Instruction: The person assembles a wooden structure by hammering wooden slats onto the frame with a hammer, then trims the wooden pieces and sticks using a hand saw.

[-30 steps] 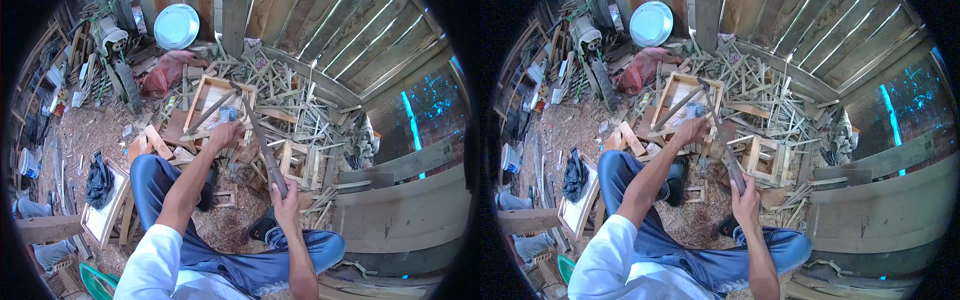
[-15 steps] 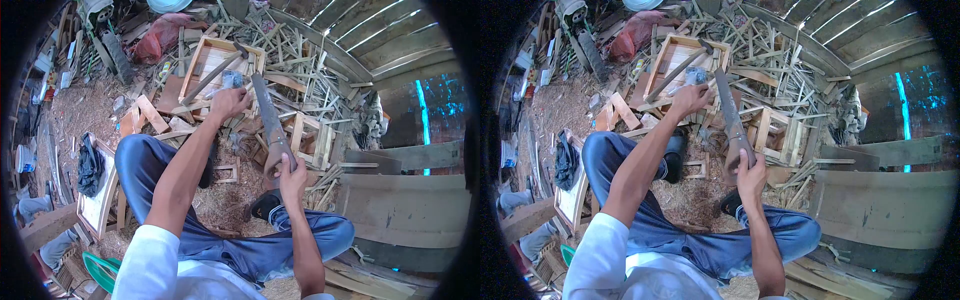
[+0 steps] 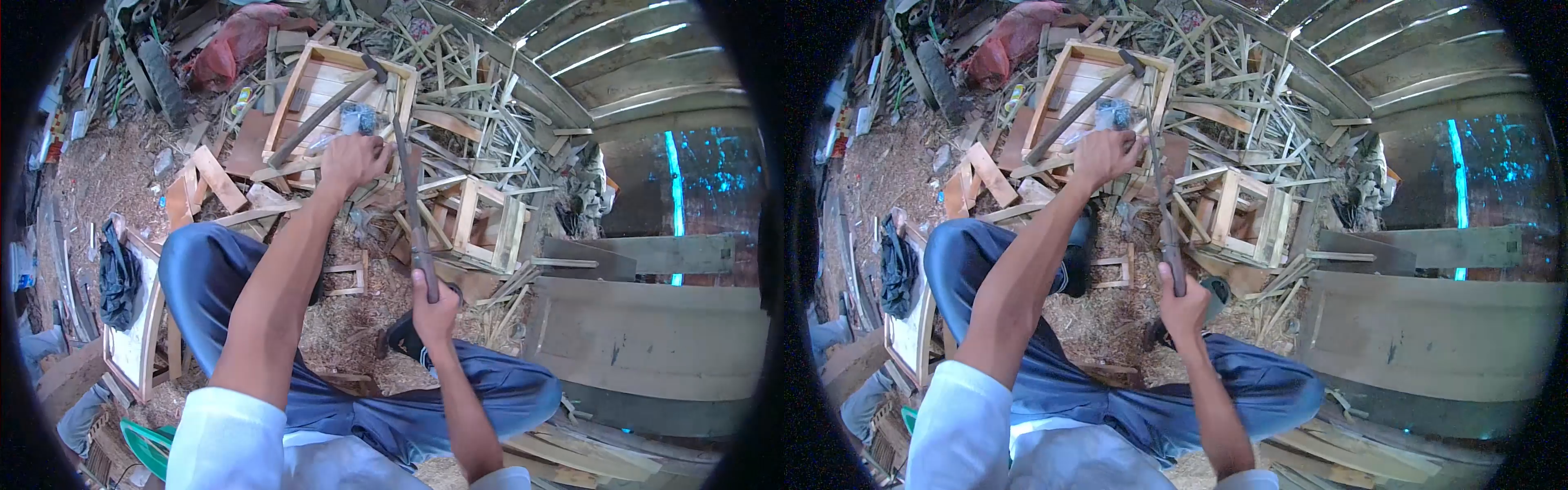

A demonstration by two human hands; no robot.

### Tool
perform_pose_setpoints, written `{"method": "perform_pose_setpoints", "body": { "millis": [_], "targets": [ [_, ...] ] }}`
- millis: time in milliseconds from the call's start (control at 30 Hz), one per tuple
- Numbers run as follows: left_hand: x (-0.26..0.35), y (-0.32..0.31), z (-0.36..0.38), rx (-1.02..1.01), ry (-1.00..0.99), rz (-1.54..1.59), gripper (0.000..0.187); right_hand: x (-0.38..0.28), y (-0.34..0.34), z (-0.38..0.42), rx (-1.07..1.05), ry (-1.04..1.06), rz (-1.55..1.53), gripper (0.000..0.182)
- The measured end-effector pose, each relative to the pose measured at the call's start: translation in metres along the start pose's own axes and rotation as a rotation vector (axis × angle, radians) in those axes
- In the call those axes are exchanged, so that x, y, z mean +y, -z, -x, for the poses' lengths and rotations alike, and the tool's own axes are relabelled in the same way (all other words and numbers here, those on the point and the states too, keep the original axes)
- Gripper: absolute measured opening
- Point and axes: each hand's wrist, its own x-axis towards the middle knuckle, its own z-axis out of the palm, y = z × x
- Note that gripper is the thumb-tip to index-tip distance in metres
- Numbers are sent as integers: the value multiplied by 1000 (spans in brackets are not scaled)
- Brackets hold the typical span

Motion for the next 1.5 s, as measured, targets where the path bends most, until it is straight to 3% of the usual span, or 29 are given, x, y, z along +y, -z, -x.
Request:
{"method": "perform_pose_setpoints", "body": {
  "millis": [100,167,267,367,433,533,633,700,800,900,1000,1167,1267,1300,1500],
  "targets": [
    [-7,-13,1,103,-39,-6,47,-4,-23,-17,71,38,37,46],
    [-10,-19,-1,135,-76,-19,47,-16,-35,-49,84,170,-38,48],
    [-1,-7,4,129,-66,-25,46,-26,-42,-84,58,141,6,49],
    [-6,-11,1,110,-63,-11,43,-19,-29,-54,35,189,-37,44],
    [-9,-16,-1,95,-44,-18,43,-7,-15,-15,39,70,2,41],
    [-8,-15,3,137,-104,11,42,2,-4,6,78,97,8,36],
    [-3,-11,2,80,-87,-13,44,-5,-20,-29,25,40,15,34],
    [-2,-12,2,129,-91,-51,47,-11,-38,-61,26,171,30,33],
    [-4,-14,1,119,-93,-59,46,-19,-36,-57,40,176,-52,33],
    [-7,-17,-2,175,-120,-21,42,0,-10,-7,7,53,-19,25],
    [-11,-18,4,174,-107,-21,42,25,-9,15,85,85,-32,27],
    [-5,-12,0,103,-92,-57,43,-13,-36,-61,53,263,15,43],
    [1,-7,1,59,-57,-56,40,-30,-18,-52,-55,102,12,44],
    [1,-8,-1,49,-58,-52,41,-21,-11,-38,-76,45,21,29],
    [-11,-19,1,122,-76,-38,42,6,-1,15,-3,56,57,28]
  ]
}}
